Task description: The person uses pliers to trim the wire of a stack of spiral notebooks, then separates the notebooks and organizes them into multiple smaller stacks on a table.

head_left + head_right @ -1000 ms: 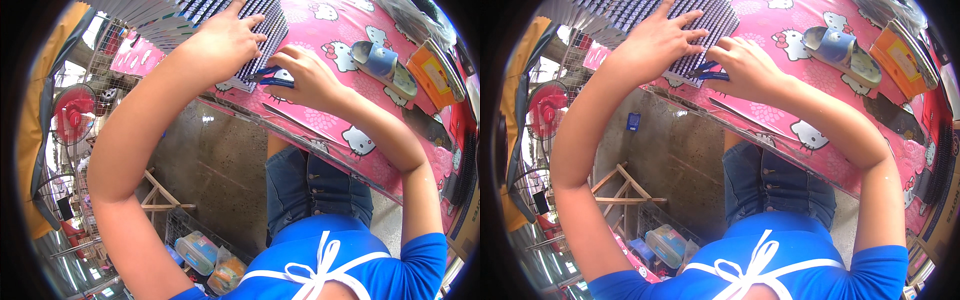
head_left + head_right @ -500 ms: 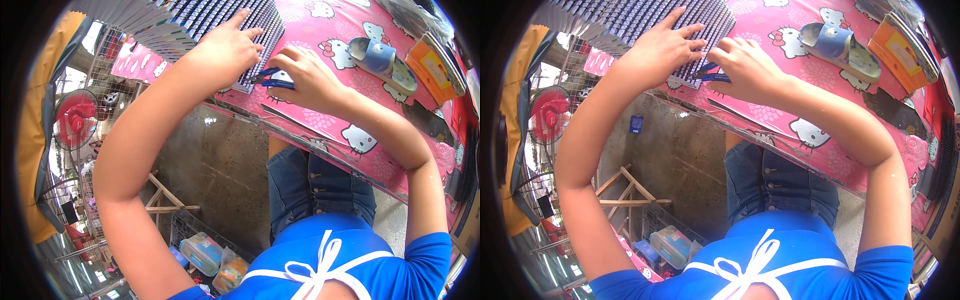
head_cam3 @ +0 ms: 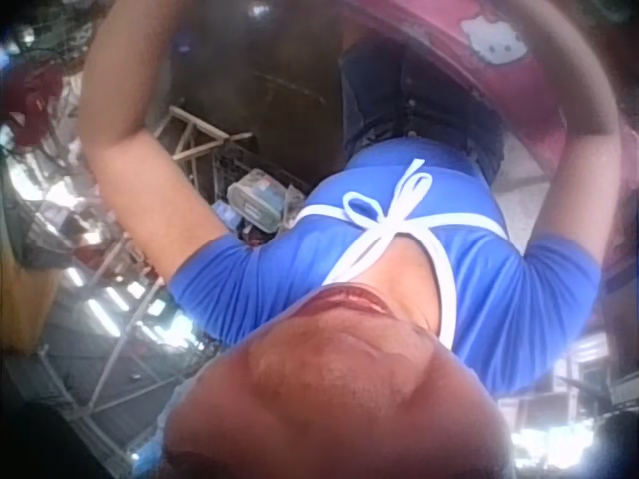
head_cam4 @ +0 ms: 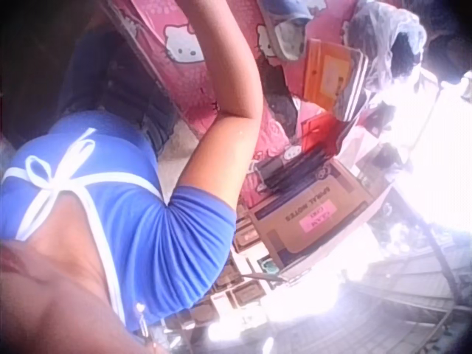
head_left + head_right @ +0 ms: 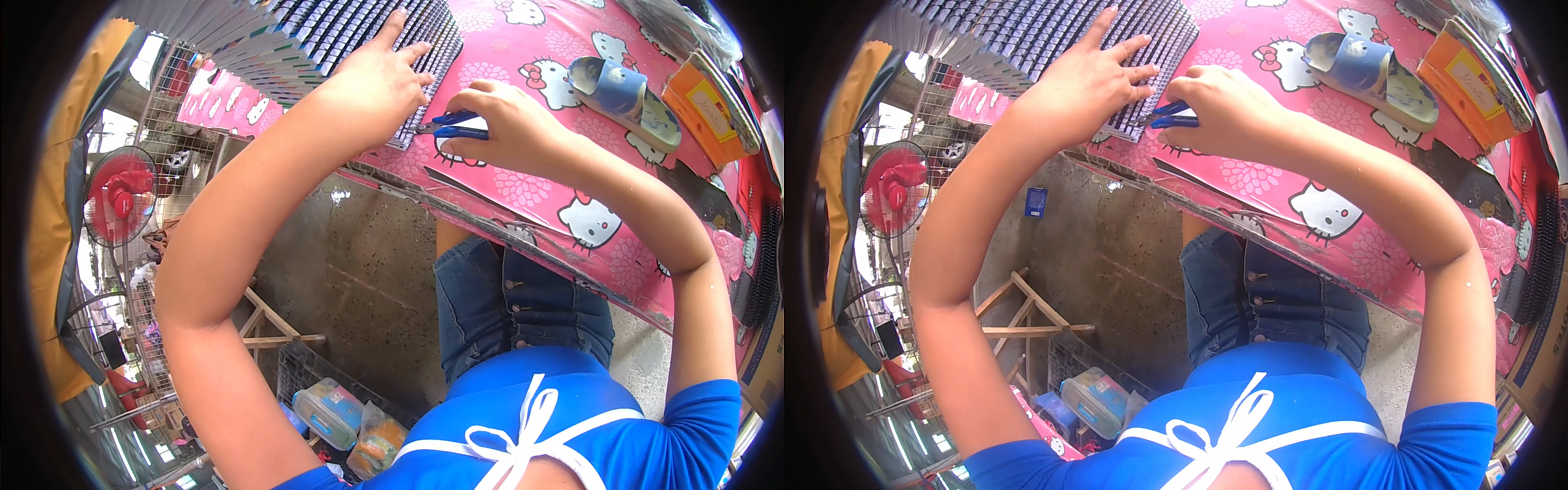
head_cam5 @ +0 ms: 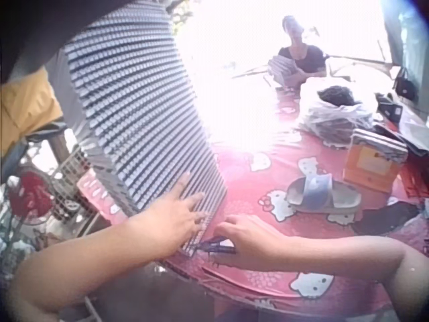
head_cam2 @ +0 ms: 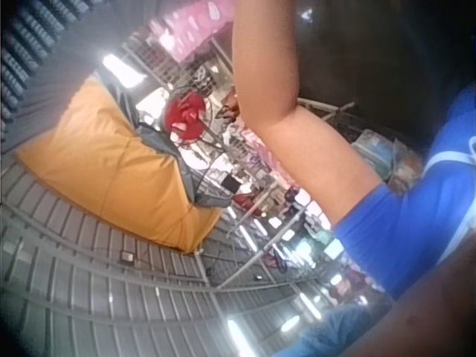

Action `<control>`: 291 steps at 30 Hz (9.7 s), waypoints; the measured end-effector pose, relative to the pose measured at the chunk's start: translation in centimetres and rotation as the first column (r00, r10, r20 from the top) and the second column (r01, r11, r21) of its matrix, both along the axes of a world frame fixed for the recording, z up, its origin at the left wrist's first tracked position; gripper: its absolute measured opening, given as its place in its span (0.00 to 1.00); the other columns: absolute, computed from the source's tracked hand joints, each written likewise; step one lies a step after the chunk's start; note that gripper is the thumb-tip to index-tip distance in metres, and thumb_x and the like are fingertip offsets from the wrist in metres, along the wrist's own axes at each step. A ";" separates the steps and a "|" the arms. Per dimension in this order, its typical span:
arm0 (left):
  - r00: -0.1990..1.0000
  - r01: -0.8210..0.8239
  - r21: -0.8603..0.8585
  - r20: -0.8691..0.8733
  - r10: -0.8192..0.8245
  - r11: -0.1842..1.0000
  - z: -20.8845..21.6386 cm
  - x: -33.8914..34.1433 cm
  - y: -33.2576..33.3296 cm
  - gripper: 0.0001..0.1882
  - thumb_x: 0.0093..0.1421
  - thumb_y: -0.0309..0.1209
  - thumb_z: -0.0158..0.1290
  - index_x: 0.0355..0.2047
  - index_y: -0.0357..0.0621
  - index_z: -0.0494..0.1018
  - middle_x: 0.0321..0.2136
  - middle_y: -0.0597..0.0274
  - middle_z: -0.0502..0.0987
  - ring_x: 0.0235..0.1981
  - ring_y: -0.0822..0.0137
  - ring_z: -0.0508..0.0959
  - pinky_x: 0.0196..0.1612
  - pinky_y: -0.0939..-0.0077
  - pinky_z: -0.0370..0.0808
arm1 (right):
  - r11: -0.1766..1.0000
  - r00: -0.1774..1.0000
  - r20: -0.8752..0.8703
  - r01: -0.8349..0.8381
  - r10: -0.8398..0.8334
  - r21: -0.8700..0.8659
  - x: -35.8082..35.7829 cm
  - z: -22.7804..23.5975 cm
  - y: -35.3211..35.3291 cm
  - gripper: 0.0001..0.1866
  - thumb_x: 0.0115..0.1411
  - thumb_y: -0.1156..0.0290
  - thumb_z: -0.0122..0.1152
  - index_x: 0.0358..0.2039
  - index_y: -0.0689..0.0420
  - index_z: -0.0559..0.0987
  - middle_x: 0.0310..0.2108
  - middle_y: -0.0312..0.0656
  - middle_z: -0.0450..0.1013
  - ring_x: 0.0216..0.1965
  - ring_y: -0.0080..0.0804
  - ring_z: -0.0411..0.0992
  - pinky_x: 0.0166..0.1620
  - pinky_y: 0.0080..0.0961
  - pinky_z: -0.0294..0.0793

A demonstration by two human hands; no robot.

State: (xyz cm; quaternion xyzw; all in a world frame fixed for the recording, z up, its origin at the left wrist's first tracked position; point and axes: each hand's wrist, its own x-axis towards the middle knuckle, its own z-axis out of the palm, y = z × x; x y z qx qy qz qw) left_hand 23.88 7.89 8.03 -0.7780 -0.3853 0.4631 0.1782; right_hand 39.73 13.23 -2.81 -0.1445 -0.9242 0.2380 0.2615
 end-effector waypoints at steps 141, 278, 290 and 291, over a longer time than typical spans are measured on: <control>-0.462 -0.851 -0.466 0.439 -0.771 0.244 -16.1 -13.8 -1.5 0.36 0.66 0.52 0.29 0.43 0.26 0.71 0.40 0.41 0.76 0.44 0.53 0.73 0.49 0.65 0.66 | 0.968 0.992 0.122 -0.005 -0.027 0.250 -1.4 -1.8 -1.3 0.22 0.49 0.57 0.67 0.41 0.57 0.77 0.37 0.44 0.72 0.37 0.46 0.73 0.42 0.36 0.72; 0.883 -0.248 0.080 0.429 0.191 0.965 -18.8 -33.3 -0.3 0.18 0.59 0.45 0.46 0.40 0.46 0.73 0.38 0.52 0.78 0.43 0.44 0.74 0.48 0.36 0.62 | -0.088 -0.181 0.413 0.968 -0.893 0.233 18.3 -3.7 -13.0 0.53 0.50 0.24 0.37 0.66 0.52 0.50 0.67 0.49 0.44 0.68 0.46 0.43 0.67 0.43 0.40; 0.863 -0.253 0.002 0.452 0.225 0.967 -19.1 -31.8 0.1 0.20 0.59 0.47 0.45 0.41 0.47 0.74 0.40 0.52 0.78 0.45 0.45 0.73 0.49 0.35 0.59 | -0.115 -0.184 0.357 0.971 -0.916 0.208 18.9 -3.7 -13.1 0.50 0.52 0.26 0.38 0.64 0.53 0.55 0.65 0.47 0.50 0.67 0.42 0.45 0.67 0.40 0.42; 0.860 -0.246 -0.014 0.457 0.225 0.969 -19.6 -31.2 0.1 0.20 0.59 0.47 0.45 0.41 0.47 0.74 0.40 0.52 0.78 0.45 0.45 0.73 0.50 0.35 0.58 | -0.106 -0.180 0.370 0.971 -0.911 0.212 19.0 -3.5 -13.2 0.50 0.52 0.26 0.39 0.64 0.53 0.56 0.65 0.47 0.50 0.67 0.42 0.45 0.67 0.40 0.42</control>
